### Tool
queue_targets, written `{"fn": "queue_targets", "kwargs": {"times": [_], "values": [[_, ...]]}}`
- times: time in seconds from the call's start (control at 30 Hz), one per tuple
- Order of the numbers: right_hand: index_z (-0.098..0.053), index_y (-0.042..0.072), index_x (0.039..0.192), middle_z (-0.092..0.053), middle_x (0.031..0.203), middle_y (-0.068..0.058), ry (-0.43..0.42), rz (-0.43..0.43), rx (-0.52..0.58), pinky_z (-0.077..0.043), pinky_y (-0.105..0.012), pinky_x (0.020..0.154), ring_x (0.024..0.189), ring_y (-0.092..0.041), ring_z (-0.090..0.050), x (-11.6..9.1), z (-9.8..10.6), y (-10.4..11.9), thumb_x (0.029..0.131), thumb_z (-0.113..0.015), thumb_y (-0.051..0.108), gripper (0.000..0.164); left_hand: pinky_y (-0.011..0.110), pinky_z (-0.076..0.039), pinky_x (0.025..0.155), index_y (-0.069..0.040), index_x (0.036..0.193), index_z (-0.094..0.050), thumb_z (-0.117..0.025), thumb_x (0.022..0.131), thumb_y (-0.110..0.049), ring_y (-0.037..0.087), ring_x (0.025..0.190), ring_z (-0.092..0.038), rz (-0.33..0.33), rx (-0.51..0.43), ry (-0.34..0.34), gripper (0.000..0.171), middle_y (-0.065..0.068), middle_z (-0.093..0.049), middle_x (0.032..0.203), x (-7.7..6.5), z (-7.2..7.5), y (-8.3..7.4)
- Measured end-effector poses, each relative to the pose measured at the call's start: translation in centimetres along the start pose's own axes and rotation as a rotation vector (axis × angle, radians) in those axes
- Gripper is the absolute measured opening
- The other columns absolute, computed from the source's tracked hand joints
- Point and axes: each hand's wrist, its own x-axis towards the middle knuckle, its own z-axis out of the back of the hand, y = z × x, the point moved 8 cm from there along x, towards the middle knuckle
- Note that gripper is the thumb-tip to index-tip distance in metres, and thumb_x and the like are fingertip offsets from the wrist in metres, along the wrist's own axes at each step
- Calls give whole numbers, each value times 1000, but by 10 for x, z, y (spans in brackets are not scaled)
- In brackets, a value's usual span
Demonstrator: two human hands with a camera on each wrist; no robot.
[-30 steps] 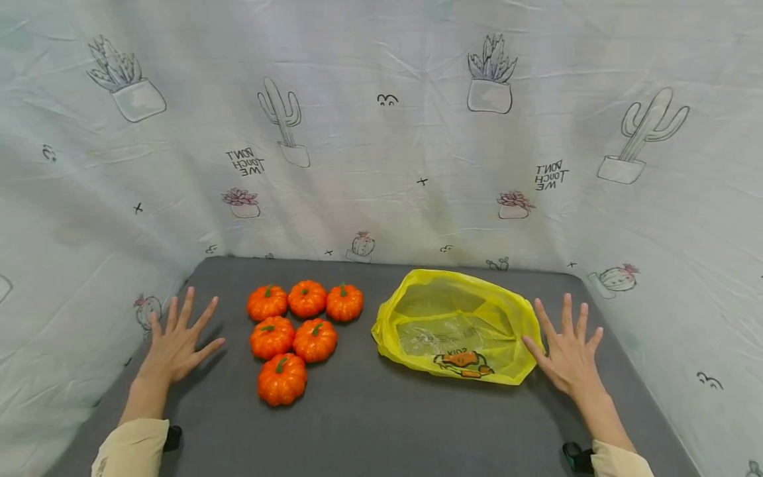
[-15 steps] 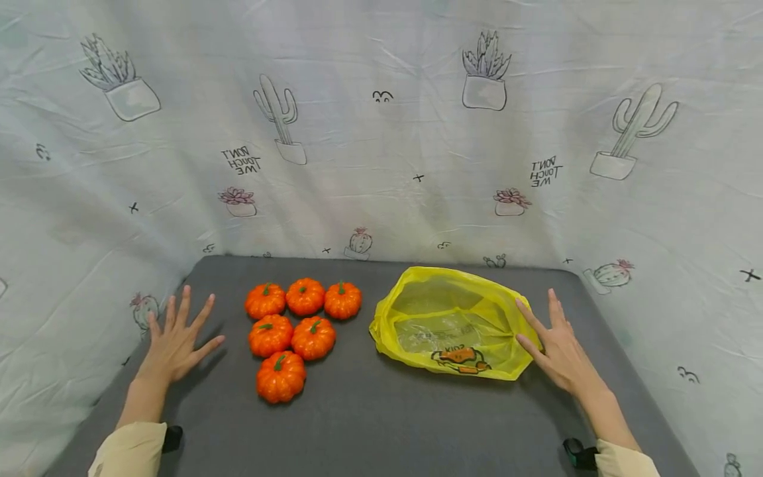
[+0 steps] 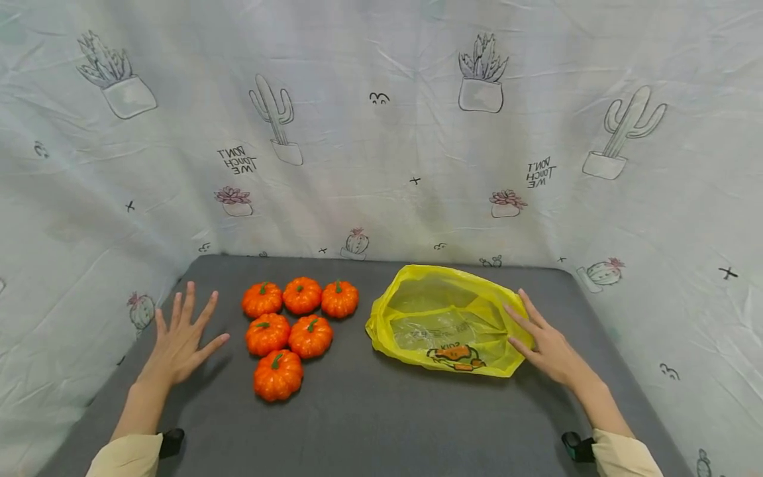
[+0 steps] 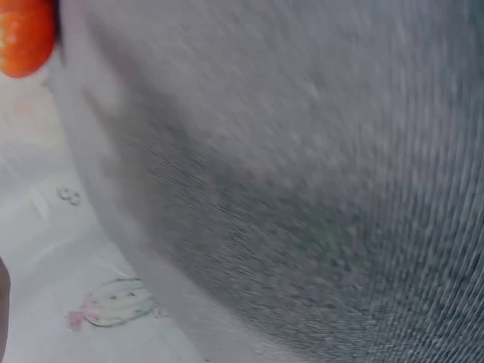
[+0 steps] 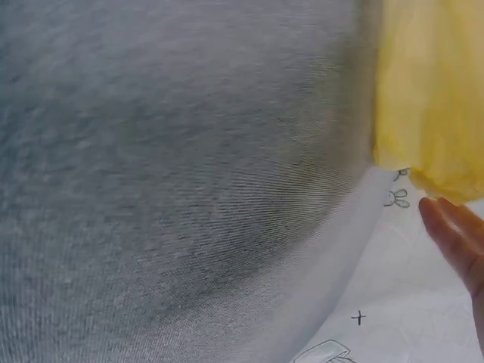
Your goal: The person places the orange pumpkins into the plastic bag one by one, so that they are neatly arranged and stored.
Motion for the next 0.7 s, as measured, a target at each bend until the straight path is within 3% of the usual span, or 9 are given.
{"fn": "queue_targets", "kwargs": {"times": [0.03, 0.1, 0.17, 0.3, 0.4, 0.53, 0.7], "values": [[-35, 16, 150, -5, 161, -6, -15, 27, -9, -49, -38, 67, 71, -17, -62, 0, 0, 2, 91, -67, 17, 67, 69, 16, 100, -29, 154, 6, -50, 94, -54, 36, 142, 20, -3, -14, 0, 85, 7, 27, 156, 0, 1, -3], [-40, 13, 148, -11, 160, -8, -35, 79, -17, -42, -26, 55, 47, -1, -41, 1, 1, 6, 88, -70, 13, 66, 69, 13, 102, -27, 154, 5, -50, 95, -52, 37, 142, 17, -12, -49, -4, 85, 8, 26, 156, -1, 4, -11], [-45, 13, 145, -17, 159, -10, -43, 122, -20, -36, -21, 51, 43, 5, -24, 2, 1, 9, 86, -71, 10, 64, 69, 10, 103, -25, 155, 4, -52, 96, -48, 40, 143, 13, -28, -89, -9, 84, 9, 25, 156, -1, 7, -20], [-56, 9, 136, -25, 156, -13, -68, 208, -22, -34, -17, 50, 46, 8, -20, 3, 5, 15, 80, -76, 4, 60, 66, 6, 107, -22, 155, 2, -55, 96, -41, 43, 143, 7, -58, -180, 7, 84, 13, 21, 157, -2, 12, -39], [-61, 6, 129, -34, 151, -15, -80, 281, -32, -33, -13, 49, 49, 8, -25, 3, 8, 20, 74, -79, 0, 59, 69, -3, 106, -21, 156, -1, -58, 95, -35, 43, 143, 5, -67, -253, 32, 84, 13, 20, 157, -4, 14, -50], [-67, 5, 121, -57, 132, -16, -61, 348, -15, -37, -13, 51, 54, 5, -39, 4, 8, 23, 71, -79, -4, 52, 75, -23, 91, -21, 156, -3, -60, 95, -29, 45, 142, -3, -58, -302, 57, 84, 8, 21, 158, -5, 17, -62], [-71, -4, 105, -71, 101, -17, 8, 368, 126, -47, -17, 53, 61, -2, -57, 6, 3, 20, 74, -76, -7, 32, 76, -31, 80, -24, 156, -7, -62, 94, -26, 45, 141, -13, -72, -339, 91, 83, 3, 13, 160, -7, 17, -81]]}}
